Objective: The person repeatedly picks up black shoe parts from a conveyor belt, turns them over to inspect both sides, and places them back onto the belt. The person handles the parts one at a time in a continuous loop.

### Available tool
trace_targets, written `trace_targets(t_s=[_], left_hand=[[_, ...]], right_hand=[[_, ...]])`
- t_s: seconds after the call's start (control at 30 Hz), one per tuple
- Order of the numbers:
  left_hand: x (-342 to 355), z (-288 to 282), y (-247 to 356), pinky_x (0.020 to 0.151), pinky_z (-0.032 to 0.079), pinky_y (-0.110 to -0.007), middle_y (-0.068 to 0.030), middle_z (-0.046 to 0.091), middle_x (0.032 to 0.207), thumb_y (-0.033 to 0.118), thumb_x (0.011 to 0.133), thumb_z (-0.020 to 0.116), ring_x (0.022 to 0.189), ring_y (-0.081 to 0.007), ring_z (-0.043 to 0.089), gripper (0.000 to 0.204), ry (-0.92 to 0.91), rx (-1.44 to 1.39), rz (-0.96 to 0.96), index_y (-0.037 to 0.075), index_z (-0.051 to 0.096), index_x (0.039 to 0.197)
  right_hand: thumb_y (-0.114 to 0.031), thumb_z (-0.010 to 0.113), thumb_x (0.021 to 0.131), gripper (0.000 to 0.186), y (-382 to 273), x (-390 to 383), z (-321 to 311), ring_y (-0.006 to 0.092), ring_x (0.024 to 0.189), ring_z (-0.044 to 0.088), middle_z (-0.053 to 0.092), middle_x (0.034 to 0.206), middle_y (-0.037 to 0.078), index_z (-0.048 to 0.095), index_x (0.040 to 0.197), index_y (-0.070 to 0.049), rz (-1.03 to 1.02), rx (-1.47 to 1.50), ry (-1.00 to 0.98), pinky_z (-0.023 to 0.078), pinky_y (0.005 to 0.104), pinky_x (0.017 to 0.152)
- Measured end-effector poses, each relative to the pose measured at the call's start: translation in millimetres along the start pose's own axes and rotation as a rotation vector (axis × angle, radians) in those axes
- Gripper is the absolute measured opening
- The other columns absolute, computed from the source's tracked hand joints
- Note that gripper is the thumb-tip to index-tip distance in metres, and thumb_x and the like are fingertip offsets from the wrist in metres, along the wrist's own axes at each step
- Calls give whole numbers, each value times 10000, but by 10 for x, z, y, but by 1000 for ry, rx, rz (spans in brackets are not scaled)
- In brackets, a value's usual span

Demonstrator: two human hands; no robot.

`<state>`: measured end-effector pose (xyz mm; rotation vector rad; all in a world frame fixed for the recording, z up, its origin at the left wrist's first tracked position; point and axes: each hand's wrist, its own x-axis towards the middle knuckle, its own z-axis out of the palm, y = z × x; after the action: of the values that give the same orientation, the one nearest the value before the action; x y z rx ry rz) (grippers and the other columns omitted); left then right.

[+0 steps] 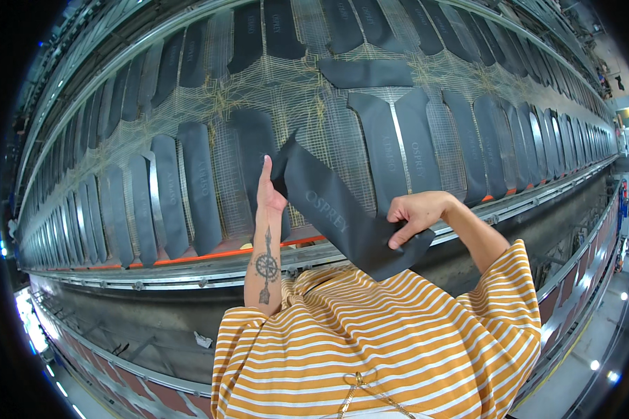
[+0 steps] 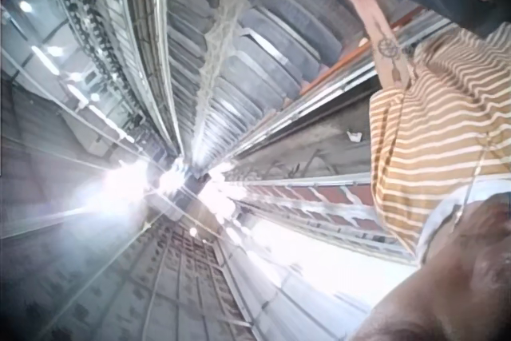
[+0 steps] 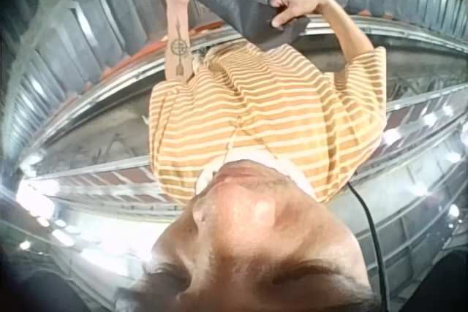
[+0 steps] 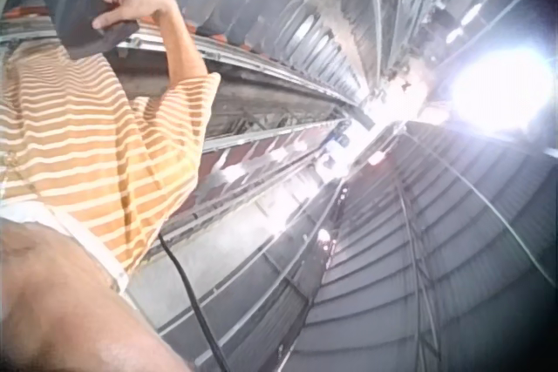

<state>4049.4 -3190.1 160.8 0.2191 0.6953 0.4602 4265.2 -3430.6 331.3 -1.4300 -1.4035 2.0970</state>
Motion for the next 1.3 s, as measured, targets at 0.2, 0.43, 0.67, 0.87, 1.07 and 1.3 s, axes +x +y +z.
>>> trace_targets(t_s=[0.2, 0.43, 0.67, 0.87, 1.07, 1.3], left_hand=[[163, -742, 93, 850, 562, -401, -99, 638, 1170, 109, 926, 640, 1025, -236, 647, 405, 271, 129, 253, 39, 526, 1309], [-928, -1426, -381, 706, 600, -362, -17, 653, 951, 26, 894, 619, 816, -199, 674, 181, 414, 270, 106, 68, 549, 1055], [-1233, -1334, -1249, 743, 612, -373, -113, 708, 935, 22, 868, 686, 820, -242, 716, 158, 500, 165, -179, 14, 639, 1018], [-962, -1254, -1520, 785, 606, -366, -124, 708, 961, 36, 895, 671, 916, -252, 708, 102, 380, 76, -232, 0, 644, 986], [-712, -1400, -1602, 798, 606, -380, -111, 697, 928, 45, 889, 682, 908, -249, 703, 117, 405, 91, -193, 13, 622, 984], [-765, -1685, -1719, 757, 599, -350, -131, 702, 1005, 113, 887, 708, 879, -242, 708, 200, 352, 151, -253, 19, 621, 1041]], right_hand=[[-376, 829, 687, 502, 789, -301, -642, 240, 717, 665, 695, 795, 145, 703, 952, 32, 62, -631, 135, 510, 385, 646], [-107, 801, 761, 247, 971, 519, -2373, 85, 703, 572, 640, 775, -2, 711, 968, -7, 173, -143, 781, 468, 271, 587], [-174, 842, 712, 303, 913, 2582, -3179, 139, 805, 675, 730, 882, 80, 742, 967, -44, -184, 68, 1002, 535, 282, 743], [-283, 868, 673, 431, 546, 3267, -3184, 202, 889, 703, 739, 946, 109, 737, 1008, -46, -121, -2, 1082, 547, 315, 837], [-311, 814, 732, 488, 469, 2698, -2655, 228, 942, 695, 727, 1024, 120, 692, 1101, -16, -268, -24, 1394, 548, 339, 852], [-324, 754, 761, 339, 2189, 1056, -695, 194, 774, 665, 707, 823, 81, 720, 955, -48, 235, 81, 1489, 521, 345, 717]])
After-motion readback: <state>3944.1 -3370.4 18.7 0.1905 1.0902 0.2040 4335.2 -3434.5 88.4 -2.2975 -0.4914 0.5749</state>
